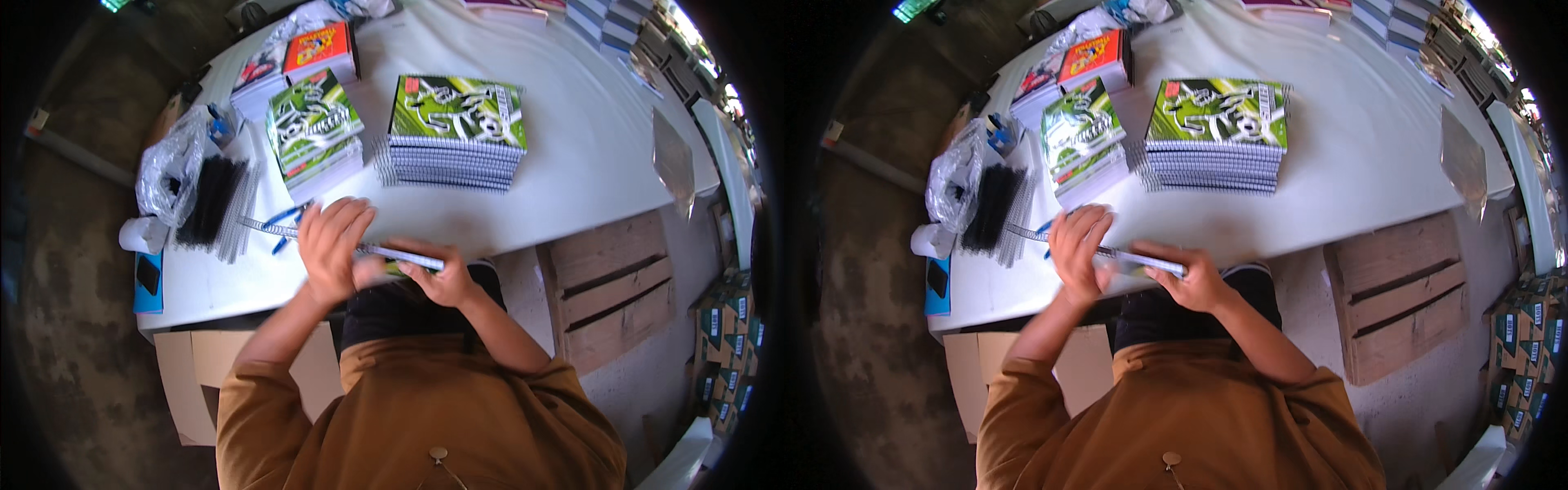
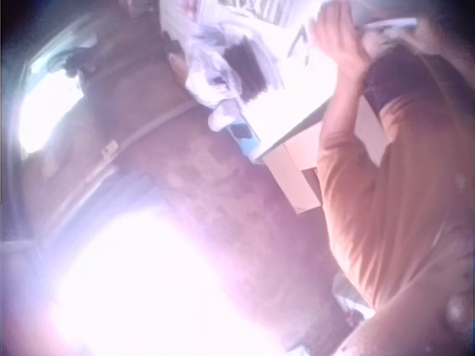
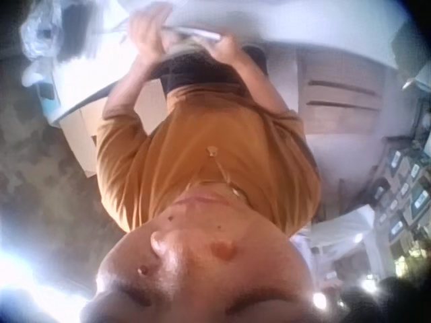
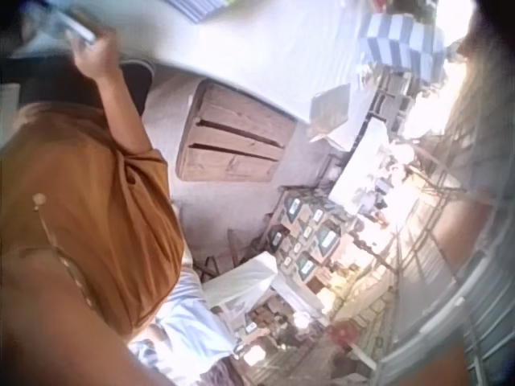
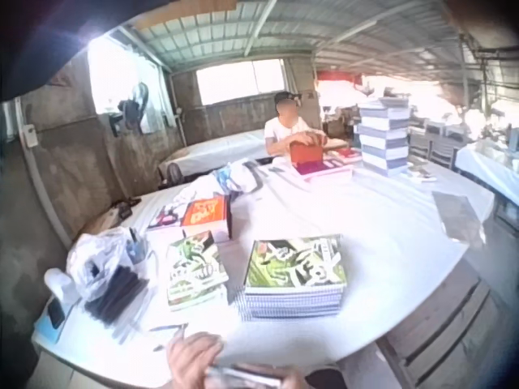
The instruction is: The person binds notebooks by threading plastic spirals through the punched edges of paper stacks and then stacking the completed notebooks on a table.
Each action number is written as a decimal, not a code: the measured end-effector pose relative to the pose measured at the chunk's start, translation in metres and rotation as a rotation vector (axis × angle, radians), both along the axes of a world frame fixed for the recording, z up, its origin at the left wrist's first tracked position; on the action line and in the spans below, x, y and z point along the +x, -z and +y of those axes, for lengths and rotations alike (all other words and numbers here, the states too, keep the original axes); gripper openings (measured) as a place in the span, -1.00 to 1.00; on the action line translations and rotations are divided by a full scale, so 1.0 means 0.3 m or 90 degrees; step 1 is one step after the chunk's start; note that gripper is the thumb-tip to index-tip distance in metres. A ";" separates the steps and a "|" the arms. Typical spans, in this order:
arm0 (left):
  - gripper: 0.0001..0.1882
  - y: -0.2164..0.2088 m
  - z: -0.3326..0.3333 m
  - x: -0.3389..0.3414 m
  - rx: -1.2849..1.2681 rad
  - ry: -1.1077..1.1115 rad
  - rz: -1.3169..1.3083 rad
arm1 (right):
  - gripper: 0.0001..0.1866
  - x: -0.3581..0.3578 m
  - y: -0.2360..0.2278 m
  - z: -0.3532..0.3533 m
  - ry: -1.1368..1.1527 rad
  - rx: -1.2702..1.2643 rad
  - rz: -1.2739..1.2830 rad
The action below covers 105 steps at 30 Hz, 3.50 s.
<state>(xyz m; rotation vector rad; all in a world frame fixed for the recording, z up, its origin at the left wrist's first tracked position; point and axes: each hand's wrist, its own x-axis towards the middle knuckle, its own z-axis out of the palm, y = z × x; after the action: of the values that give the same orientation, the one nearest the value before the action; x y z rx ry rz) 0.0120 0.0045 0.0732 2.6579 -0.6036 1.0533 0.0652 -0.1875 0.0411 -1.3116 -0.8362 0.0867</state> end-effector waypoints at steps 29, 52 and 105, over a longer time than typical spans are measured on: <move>0.08 0.197 -0.127 0.034 0.007 0.059 -0.090 | -0.48 0.013 0.015 0.029 -0.008 -0.103 -0.076; -0.29 -0.288 -0.116 0.133 -0.408 -0.203 -0.170 | -0.68 0.170 -0.217 -0.080 0.062 0.298 0.152; -0.23 -0.104 0.118 -0.103 -0.686 -0.149 0.080 | -0.85 0.112 0.035 0.020 0.082 0.044 0.194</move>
<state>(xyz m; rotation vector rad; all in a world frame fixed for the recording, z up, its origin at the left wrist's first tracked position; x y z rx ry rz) -0.0188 0.0400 0.1044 1.8083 0.2770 0.8782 0.0989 -0.1815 0.0308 -1.2458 -0.4905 0.1508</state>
